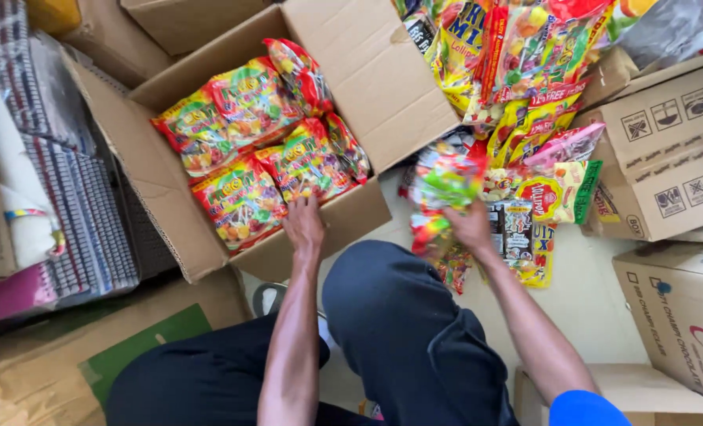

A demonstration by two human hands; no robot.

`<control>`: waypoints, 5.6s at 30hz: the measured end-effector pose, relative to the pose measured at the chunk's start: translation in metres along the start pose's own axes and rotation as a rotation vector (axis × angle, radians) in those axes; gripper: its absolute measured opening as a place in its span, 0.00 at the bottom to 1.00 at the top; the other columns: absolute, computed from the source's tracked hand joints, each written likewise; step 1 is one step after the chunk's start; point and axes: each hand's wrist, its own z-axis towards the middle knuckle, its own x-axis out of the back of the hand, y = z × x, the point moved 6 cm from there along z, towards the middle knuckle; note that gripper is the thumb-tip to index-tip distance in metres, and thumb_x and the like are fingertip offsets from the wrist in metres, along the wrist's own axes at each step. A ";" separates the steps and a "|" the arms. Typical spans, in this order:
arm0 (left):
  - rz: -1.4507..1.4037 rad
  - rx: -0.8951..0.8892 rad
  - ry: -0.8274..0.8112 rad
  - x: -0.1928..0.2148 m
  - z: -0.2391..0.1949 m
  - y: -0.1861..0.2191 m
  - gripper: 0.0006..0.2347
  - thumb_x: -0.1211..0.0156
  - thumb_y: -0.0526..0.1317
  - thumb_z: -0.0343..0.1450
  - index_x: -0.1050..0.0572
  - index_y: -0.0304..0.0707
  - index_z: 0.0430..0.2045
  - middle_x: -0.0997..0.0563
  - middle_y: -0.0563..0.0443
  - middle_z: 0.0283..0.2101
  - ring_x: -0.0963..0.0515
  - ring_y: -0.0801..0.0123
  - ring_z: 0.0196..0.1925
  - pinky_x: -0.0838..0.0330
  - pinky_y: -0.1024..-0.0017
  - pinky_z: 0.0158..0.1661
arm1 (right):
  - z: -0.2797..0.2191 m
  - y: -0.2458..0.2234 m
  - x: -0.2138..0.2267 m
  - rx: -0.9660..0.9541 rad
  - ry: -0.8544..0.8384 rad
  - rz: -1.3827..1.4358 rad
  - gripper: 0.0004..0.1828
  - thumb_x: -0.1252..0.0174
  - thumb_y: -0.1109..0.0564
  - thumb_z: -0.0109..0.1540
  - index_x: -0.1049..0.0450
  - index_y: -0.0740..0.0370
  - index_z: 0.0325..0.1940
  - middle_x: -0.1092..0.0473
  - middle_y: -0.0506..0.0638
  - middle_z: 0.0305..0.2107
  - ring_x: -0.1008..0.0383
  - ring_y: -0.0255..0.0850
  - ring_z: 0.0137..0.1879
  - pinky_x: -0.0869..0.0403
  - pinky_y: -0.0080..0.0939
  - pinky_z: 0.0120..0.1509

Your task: Packing individual snack bags into a cardboard box in an organized manner.

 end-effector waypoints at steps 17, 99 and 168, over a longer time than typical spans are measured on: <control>0.328 -0.173 -0.057 -0.044 -0.091 0.044 0.08 0.43 0.37 0.71 0.22 0.42 0.42 0.20 0.49 0.43 0.19 0.55 0.47 0.19 0.64 0.38 | -0.051 -0.085 0.133 0.158 0.211 -0.416 0.24 0.34 0.60 0.59 0.25 0.66 0.59 0.22 0.56 0.48 0.21 0.43 0.54 0.26 0.44 0.63; 0.167 -0.125 -0.750 0.107 -0.073 0.004 0.27 0.59 0.60 0.78 0.19 0.38 0.51 0.20 0.35 0.57 0.23 0.43 0.60 0.30 0.53 0.62 | -0.151 0.289 0.105 -0.671 -0.140 0.161 0.33 0.43 0.45 0.68 0.27 0.79 0.63 0.28 0.72 0.54 0.28 0.54 0.54 0.29 0.59 0.58; -1.397 -0.313 -0.065 0.205 0.228 -0.096 0.19 0.24 0.33 0.62 0.23 0.36 0.47 0.15 0.56 0.44 0.15 0.74 0.47 0.19 0.74 0.49 | 0.276 -0.304 -0.259 0.796 -0.519 -0.535 0.28 0.31 0.64 0.59 0.23 0.56 0.63 0.22 0.59 0.48 0.20 0.52 0.55 0.23 0.49 0.56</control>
